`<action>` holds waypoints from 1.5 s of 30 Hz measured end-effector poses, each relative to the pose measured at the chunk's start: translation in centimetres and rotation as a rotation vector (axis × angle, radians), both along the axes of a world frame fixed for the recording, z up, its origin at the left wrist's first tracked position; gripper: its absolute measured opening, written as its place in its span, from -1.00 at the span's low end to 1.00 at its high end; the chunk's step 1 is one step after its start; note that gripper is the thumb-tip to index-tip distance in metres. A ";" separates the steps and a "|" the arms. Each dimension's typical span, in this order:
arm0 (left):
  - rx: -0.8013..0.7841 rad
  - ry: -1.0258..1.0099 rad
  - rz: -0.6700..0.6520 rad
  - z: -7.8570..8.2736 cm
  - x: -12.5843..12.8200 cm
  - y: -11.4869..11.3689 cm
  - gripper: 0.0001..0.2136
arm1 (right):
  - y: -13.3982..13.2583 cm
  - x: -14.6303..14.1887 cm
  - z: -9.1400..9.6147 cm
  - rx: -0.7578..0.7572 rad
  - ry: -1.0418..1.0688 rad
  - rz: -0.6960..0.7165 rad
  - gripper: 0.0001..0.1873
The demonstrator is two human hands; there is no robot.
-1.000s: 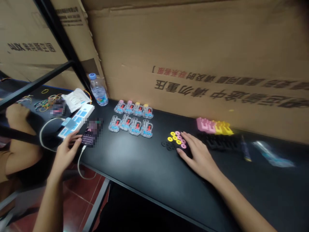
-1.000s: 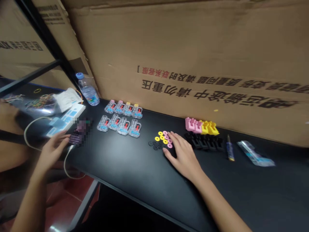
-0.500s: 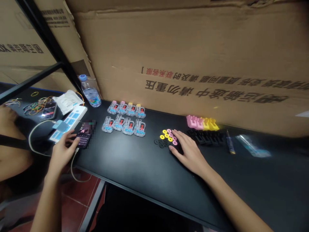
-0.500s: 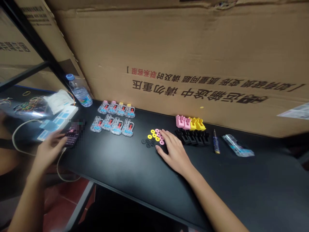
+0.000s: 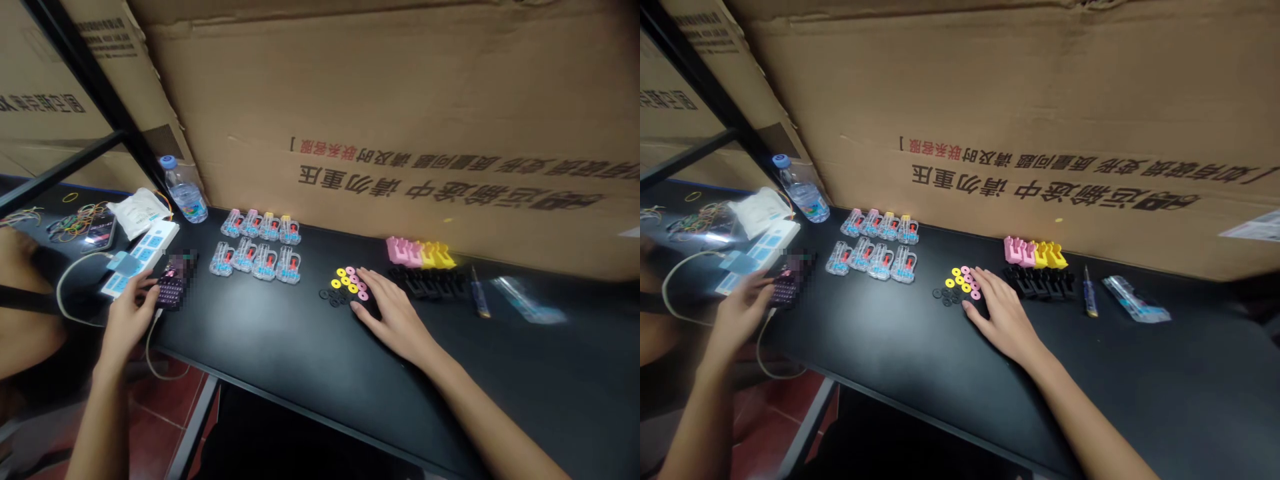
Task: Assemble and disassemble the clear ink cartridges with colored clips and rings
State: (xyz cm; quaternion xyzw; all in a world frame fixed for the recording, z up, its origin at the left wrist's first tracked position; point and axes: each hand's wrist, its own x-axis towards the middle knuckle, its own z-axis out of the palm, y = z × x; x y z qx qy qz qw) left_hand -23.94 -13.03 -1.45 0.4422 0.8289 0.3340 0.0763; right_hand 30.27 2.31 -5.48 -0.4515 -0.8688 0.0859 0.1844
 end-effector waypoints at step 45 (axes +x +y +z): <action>-0.018 0.077 0.157 2.1 1.7 0.8 -0.55 | 0.1 0.2 -0.2 -0.004 0.011 -0.004 -0.25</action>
